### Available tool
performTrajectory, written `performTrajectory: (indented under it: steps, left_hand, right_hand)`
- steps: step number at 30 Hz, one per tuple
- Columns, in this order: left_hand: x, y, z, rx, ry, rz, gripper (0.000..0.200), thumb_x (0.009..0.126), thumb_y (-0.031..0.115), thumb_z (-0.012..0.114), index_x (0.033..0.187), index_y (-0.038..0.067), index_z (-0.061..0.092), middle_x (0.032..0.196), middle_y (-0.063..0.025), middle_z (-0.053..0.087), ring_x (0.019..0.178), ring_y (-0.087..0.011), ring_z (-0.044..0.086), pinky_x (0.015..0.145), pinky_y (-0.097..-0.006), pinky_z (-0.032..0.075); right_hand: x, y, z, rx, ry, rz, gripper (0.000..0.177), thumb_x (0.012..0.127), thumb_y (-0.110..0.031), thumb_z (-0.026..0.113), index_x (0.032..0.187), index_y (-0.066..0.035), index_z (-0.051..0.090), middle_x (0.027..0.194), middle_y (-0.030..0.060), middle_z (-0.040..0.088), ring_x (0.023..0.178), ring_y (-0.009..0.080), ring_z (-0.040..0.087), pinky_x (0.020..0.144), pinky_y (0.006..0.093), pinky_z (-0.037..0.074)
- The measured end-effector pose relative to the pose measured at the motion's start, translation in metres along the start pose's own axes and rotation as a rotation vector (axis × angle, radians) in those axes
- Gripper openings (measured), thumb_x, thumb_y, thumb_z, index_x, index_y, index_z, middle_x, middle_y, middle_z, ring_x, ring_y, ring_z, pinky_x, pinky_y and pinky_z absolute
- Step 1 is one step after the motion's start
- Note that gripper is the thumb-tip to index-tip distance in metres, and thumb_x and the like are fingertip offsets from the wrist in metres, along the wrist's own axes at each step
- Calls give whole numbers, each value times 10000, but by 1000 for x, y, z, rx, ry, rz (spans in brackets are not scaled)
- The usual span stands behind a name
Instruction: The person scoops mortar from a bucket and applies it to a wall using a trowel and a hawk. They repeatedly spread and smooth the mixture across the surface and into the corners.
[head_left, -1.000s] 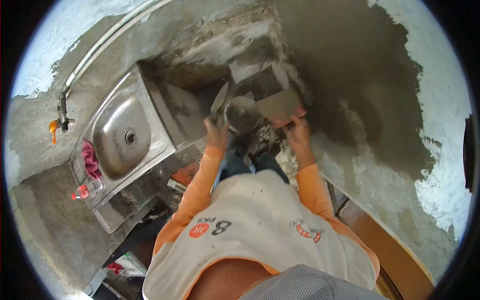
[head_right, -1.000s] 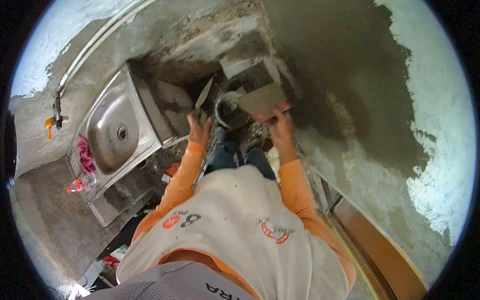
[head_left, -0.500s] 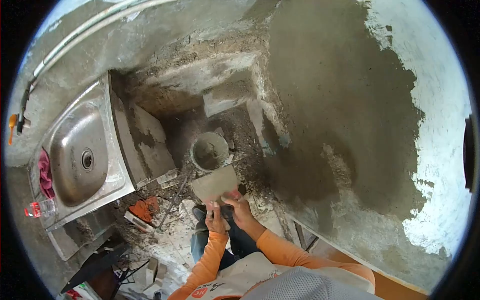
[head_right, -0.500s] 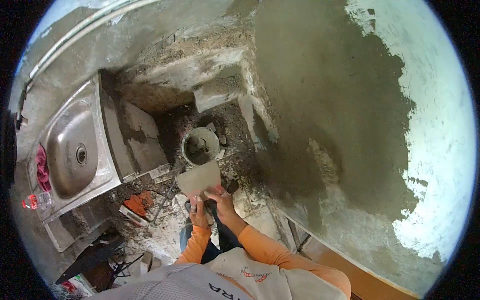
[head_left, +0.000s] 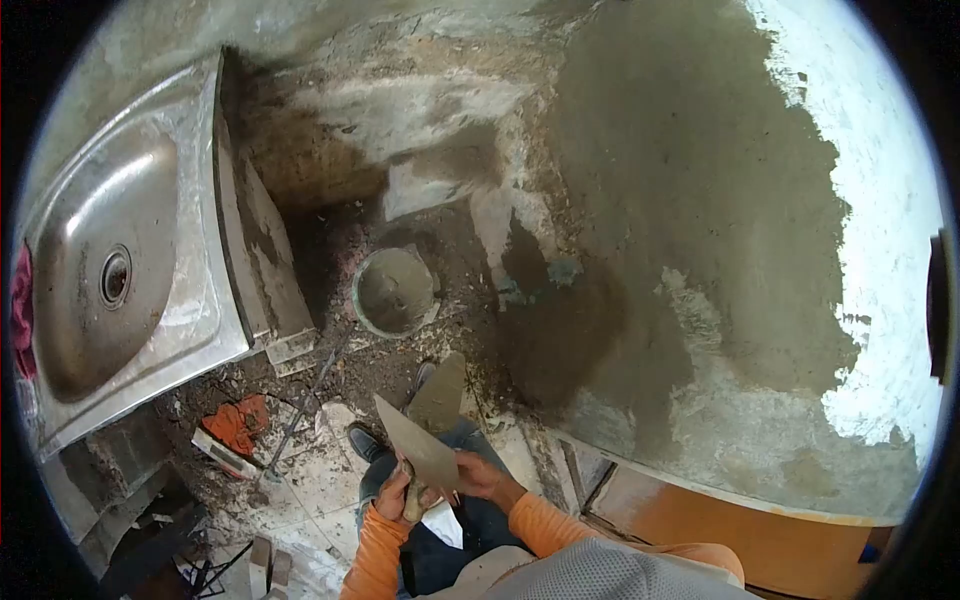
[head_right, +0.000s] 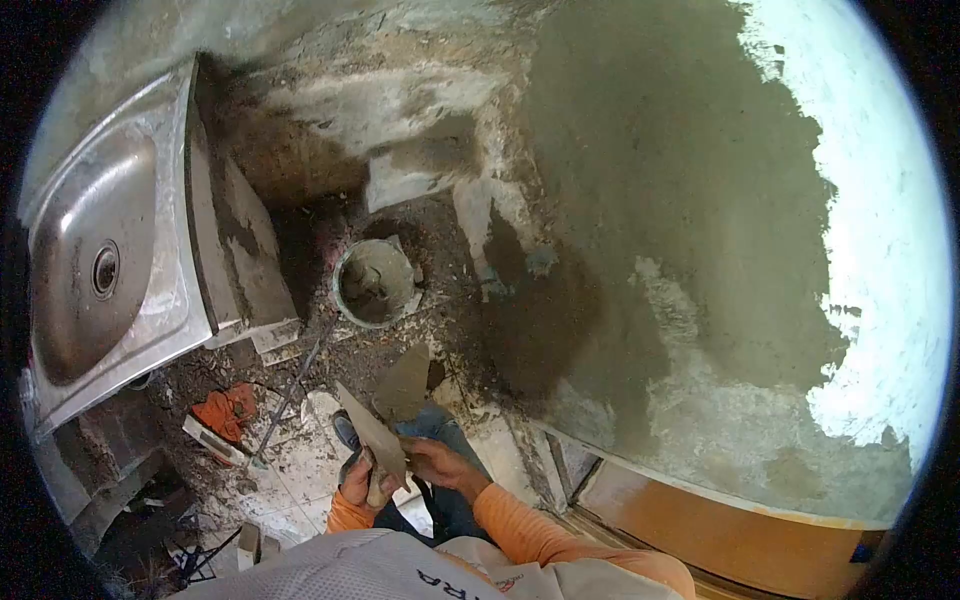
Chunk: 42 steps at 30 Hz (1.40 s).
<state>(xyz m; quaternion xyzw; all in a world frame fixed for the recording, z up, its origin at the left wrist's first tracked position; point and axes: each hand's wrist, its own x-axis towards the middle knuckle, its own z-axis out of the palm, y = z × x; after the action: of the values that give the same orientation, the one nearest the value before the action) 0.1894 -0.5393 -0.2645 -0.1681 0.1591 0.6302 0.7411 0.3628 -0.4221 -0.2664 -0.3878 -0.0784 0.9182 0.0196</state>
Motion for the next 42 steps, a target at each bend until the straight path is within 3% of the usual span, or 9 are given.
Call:
performTrajectory:
  steps: [13, 17, 22, 23, 25, 28, 31, 33, 42]
  left_hand:
    - [-9, 18, -69, 63, 173, -92, 543, 993, 58, 539, 1518, 42, 400, 1418, -141, 557, 1279, -298, 561, 1036, -477, 492]
    - [-14, 12, -102, 103, 250, -56, 551, 988, 128, 611, 1488, 6, 412, 1365, -130, 586, 1190, -281, 616, 996, -449, 520]
    - [12, 33, -127, 298, 607, 78, 500, 1022, 191, 576, 1453, -29, 450, 1342, -123, 585, 1199, -298, 598, 1019, -434, 504]
    - [18, 34, -146, 291, 624, 78, 500, 1022, 191, 576, 1453, -29, 450, 1342, -123, 585, 1199, -298, 598, 1019, -434, 504]
    - [30, 33, -192, 1328, 680, 239, 504, 1027, 247, 578, 1444, -15, 471, 1368, -158, 568, 1217, -320, 591, 1008, -433, 510]
    - [84, 29, -270, 1144, 650, 323, 548, 1006, 356, 577, 1405, -17, 526, 1442, -234, 523, 1317, -380, 533, 1098, -426, 452]
    - [144, 48, -264, 1794, 535, 190, 589, 939, 251, 683, 1451, 31, 489, 1474, -242, 472, 1254, -398, 572, 1040, -431, 493]
    - [191, 57, -262, 1863, 437, 177, 545, 926, 250, 682, 1422, 68, 547, 1563, -247, 378, 1348, -415, 506, 1090, -442, 458]
    - [322, 87, -233, 2101, 512, -59, 580, 908, 430, 650, 1415, 151, 597, 1701, -163, 50, 1529, -390, 223, 1210, -442, 312]
  right_hand:
    - [63, -12, -33, -20, 136, -95, 355, 1006, -304, 613, 1315, -143, 546, 1037, 12, 641, 896, 164, 614, 838, 385, 541]
    - [108, -73, -34, 74, 235, -267, 459, 1051, -353, 522, 1399, -54, 501, 1315, 150, 601, 1158, 329, 614, 1034, 525, 473]
    - [177, -144, -154, -1249, 961, -383, 582, 1027, -369, 539, 1435, 39, 466, 1338, 261, 594, 1206, 382, 604, 976, 479, 505]
    - [200, -147, -226, -1638, 955, -467, 557, 1032, -386, 535, 1427, 3, 484, 1270, 268, 626, 1163, 421, 622, 943, 502, 515]
    - [201, -206, -126, -1782, 866, -4, 560, 1028, -388, 534, 1457, -32, 474, 1192, 284, 655, 1102, 465, 636, 921, 536, 519]
    - [253, -244, -132, -2080, 761, 116, 481, 1016, -339, 551, 1375, -20, 567, 1146, 277, 682, 1068, 456, 657, 917, 552, 518]
    - [315, -257, -166, -2308, 596, -30, 362, 997, -306, 558, 1190, -30, 691, 1144, 243, 694, 1081, 425, 664, 910, 555, 521]
    - [363, -251, -242, -2530, 370, -896, 278, 971, -289, 568, 993, -68, 734, 1104, 190, 708, 1025, 389, 682, 872, 545, 535]
    - [428, -249, -220, -2641, 199, -298, 303, 1017, -262, 457, 1074, -88, 699, 1050, 192, 699, 881, 374, 683, 870, 517, 554]
